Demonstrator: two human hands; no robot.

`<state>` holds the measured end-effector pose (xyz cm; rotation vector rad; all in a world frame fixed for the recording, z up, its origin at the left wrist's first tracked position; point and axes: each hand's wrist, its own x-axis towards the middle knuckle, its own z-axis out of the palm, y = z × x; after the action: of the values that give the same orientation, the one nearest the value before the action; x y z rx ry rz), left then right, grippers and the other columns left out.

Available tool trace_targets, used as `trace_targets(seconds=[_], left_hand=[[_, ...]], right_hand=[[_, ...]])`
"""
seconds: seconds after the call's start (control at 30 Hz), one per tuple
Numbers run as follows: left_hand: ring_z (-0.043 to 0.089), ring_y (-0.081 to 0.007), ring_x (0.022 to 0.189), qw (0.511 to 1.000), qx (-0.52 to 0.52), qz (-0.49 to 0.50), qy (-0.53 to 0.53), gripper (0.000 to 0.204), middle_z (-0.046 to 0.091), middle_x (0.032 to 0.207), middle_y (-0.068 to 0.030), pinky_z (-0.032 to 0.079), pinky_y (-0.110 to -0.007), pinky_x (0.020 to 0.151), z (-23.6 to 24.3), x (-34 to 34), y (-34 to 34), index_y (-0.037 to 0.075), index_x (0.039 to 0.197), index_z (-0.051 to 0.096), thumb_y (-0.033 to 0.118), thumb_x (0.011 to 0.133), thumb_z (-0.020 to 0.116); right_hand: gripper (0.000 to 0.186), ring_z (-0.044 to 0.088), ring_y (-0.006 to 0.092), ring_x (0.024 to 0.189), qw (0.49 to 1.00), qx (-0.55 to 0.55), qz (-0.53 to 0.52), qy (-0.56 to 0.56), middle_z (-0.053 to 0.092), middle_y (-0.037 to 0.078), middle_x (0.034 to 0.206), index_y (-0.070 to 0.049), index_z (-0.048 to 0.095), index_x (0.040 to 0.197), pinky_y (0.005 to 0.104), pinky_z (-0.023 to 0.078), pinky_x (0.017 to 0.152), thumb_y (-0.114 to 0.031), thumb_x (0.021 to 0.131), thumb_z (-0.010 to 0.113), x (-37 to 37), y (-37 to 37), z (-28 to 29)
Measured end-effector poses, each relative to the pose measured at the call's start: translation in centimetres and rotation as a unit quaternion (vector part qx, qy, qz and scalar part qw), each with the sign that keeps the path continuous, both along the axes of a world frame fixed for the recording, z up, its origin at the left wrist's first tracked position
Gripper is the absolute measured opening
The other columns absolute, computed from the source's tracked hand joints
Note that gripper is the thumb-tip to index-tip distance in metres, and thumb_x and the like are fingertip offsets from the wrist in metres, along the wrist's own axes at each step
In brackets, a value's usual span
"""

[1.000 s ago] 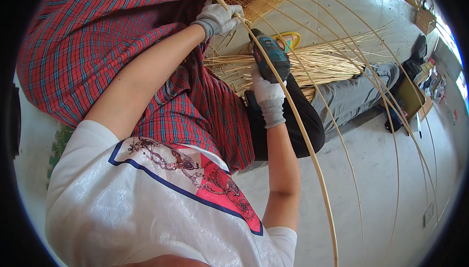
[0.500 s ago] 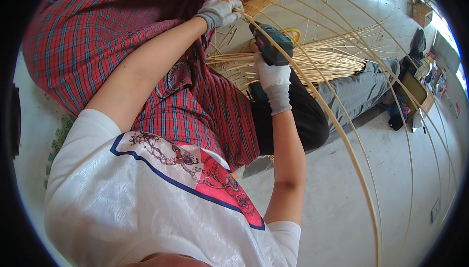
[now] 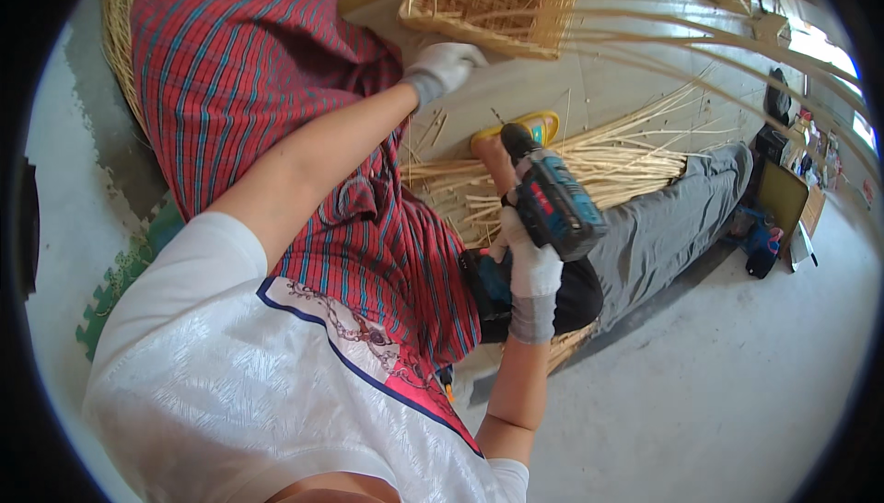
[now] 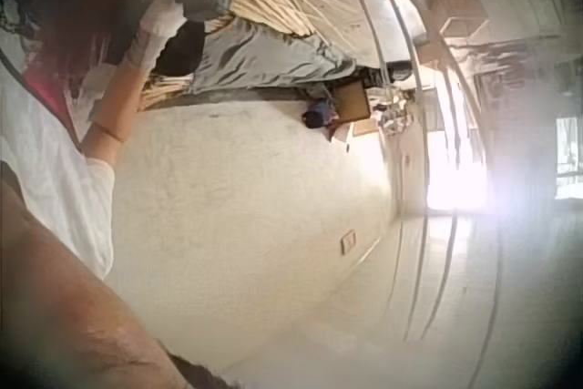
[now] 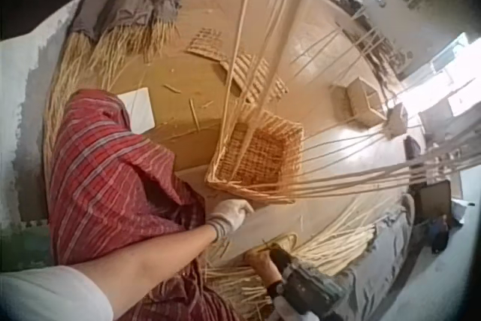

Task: Weaving a large wicker or bamboo basket using long strips and a power drill for stabilization.

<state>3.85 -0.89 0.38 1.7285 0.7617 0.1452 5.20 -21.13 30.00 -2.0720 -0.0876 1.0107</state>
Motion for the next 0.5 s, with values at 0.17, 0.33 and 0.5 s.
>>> trace_targets(seconds=[0.17,0.33,0.5], left_hand=[[0.068,-0.0234,0.086,0.874,0.004,0.485,-0.029,0.022,0.073,0.096,-0.0114,0.054,-0.038,0.083,-4.8,-4.6,7.2,0.005,0.097,0.07,0.026,0.097,0.063],[0.067,-0.0204,0.097,0.984,-0.105,0.107,0.099,0.052,0.074,0.109,-0.0121,0.051,-0.035,0.092,-5.6,-3.3,8.9,0.0,0.113,0.069,0.047,0.092,0.074],[0.068,-0.0294,0.102,0.985,-0.134,0.08,0.072,0.069,0.073,0.109,-0.0164,0.05,-0.037,0.094,-5.7,-0.8,5.0,0.001,0.114,0.069,0.058,0.078,0.082]], right_hand=[[0.022,0.056,0.0112,0.055,0.996,-0.037,0.071,0.029,0.062,0.002,0.072,-0.002,0.065,0.105,0.0284,0.045,0.052,-0.012,0.089,0.075,-0.3,1.4,-1.3],[0.023,0.059,0.0112,0.059,0.981,-0.138,0.131,0.039,0.064,0.001,0.075,-0.002,0.066,0.104,0.0284,0.05,0.056,-0.013,0.086,0.077,-0.4,1.9,-2.3],[0.034,0.064,0.0116,0.066,0.98,-0.064,0.18,-0.055,0.071,0.006,0.089,0.0,0.067,0.116,0.0303,0.053,0.064,-0.014,0.086,0.076,2.2,3.5,-6.4]])
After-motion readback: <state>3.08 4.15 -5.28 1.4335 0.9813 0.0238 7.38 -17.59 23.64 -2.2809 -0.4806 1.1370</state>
